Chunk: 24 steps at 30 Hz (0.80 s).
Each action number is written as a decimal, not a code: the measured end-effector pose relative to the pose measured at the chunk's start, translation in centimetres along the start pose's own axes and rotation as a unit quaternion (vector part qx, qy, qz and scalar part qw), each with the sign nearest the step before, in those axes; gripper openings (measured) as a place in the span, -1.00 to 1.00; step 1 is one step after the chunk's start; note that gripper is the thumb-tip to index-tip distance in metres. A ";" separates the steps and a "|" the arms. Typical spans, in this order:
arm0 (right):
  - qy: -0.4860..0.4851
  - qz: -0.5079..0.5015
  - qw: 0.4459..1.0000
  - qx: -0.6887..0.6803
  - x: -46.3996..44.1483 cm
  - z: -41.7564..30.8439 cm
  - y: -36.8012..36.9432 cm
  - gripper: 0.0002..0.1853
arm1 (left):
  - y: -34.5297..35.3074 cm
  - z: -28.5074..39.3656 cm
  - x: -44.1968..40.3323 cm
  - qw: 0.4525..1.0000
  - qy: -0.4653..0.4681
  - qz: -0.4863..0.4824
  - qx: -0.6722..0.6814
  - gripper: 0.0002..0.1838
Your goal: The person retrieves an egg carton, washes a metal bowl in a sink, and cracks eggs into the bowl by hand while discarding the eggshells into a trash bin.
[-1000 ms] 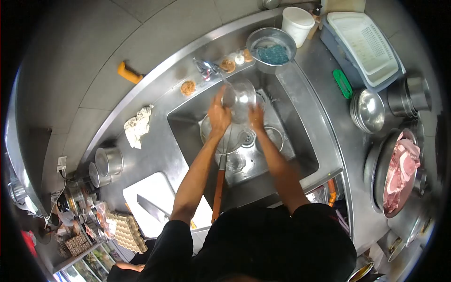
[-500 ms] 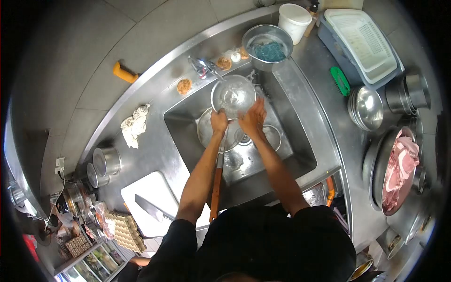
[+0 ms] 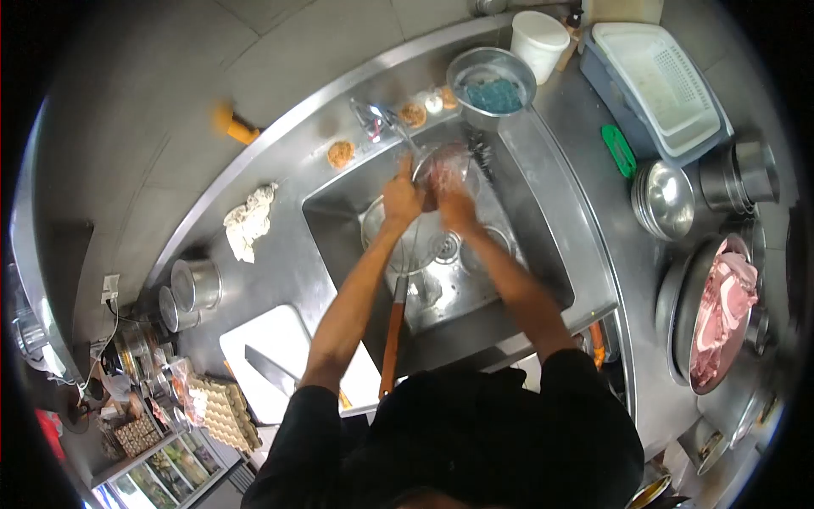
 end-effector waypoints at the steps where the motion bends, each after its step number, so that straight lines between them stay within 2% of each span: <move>1: -0.003 0.004 1.000 0.003 0.1 -1.8 -0.5 -0.40 | 1.4 -0.7 -1.0 0.999 0.033 0.030 -0.018 -0.38; 2: 0.028 0.016 0.992 -0.119 0.3 -4.3 -1.0 -0.35 | 1.3 -0.4 -2.0 0.999 0.028 0.035 -0.015 -0.38; 3: 0.054 0.020 0.968 -0.243 0.4 -5.8 -1.1 -0.31 | 0.8 -0.3 -2.8 0.999 0.015 -0.021 -0.020 -0.41; 4: -0.006 0.060 0.936 -0.346 3.7 -1.4 4.0 -0.37 | -0.1 -1.2 -3.3 0.997 -0.008 -0.071 -0.029 -0.43; 5: -0.073 0.086 0.890 -0.441 7.1 2.9 9.1 -0.43 | -0.9 -2.0 -3.9 0.993 0.022 -0.094 -0.063 -0.58; 6: -0.145 0.004 0.989 -0.032 9.6 7.3 11.5 -0.55 | 0.7 -3.0 -3.4 0.994 0.049 -0.083 -0.040 -0.63; 7: -0.079 -0.102 0.987 -0.095 3.5 5.5 5.1 -0.60 | 4.0 -4.3 -2.6 0.995 0.095 -0.023 0.006 -0.68; 8: -0.098 -0.095 0.980 -0.142 1.2 3.1 1.7 -0.64 | 6.5 -6.0 -2.3 0.988 0.142 0.056 0.035 -0.72; 10: -0.165 -0.065 0.955 -0.238 -0.5 -0.7 -4.0 -0.70 | 10.9 -9.6 -2.7 0.957 0.232 0.175 -0.009 -0.77; 11: -0.146 -0.261 0.944 0.138 0.0 -1.2 -2.8 -0.65 | 6.5 -7.1 -1.3 0.992 0.118 0.050 0.013 -0.75; 12: -0.229 -0.078 0.954 -0.176 2.1 1.8 2.5 -0.66 | 0.4 -4.2 1.3 0.997 -0.023 -0.064 0.022 -0.72; 13: -0.066 -0.212 0.950 -0.221 0.7 -4.5 -2.5 -0.66 | -3.2 -2.5 3.8 0.982 -0.117 -0.141 0.047 -0.70; 14: -0.174 -0.156 0.949 -0.210 2.4 -3.9 -1.5 -0.69 | -5.0 -1.1 5.9 0.966 -0.172 -0.174 0.087 -0.67; 15: -0.192 -0.145 0.949 -0.203 2.8 -3.3 -1.5 -0.69 | -6.3 -0.4 7.9 0.951 -0.210 -0.194 0.121 -0.63; 17: -0.187 -0.150 0.953 -0.186 2.8 -2.7 -1.8 -0.69 | -8.4 1.1 11.3 0.922 -0.274 -0.222 0.161 -0.56; 19: -0.210 -0.157 0.946 -0.190 2.9 -3.4 -2.0 -0.69 | -9.0 0.0 14.2 0.911 -0.314 -0.204 0.174 -0.57; 21: -0.238 -0.157 0.934 -0.216 2.6 -3.6 -1.4 -0.69 | -10.1 -1.6 15.7 0.893 -0.355 -0.218 0.168 -0.48; 24: -0.245 -0.152 0.927 -0.239 2.5 -3.9 -1.4 -0.69 | -10.6 -3.4 17.4 0.915 -0.334 -0.135 0.181 -0.46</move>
Point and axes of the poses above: each hand's wrist, its own x-axis away from the middle knuckle, its own y-axis out of the palm, z = x × y, the point moved 2 cm from there along -x, towards the middle knuckle, and after that the axes turned 6 degrees about z, right-handed, at the moved point
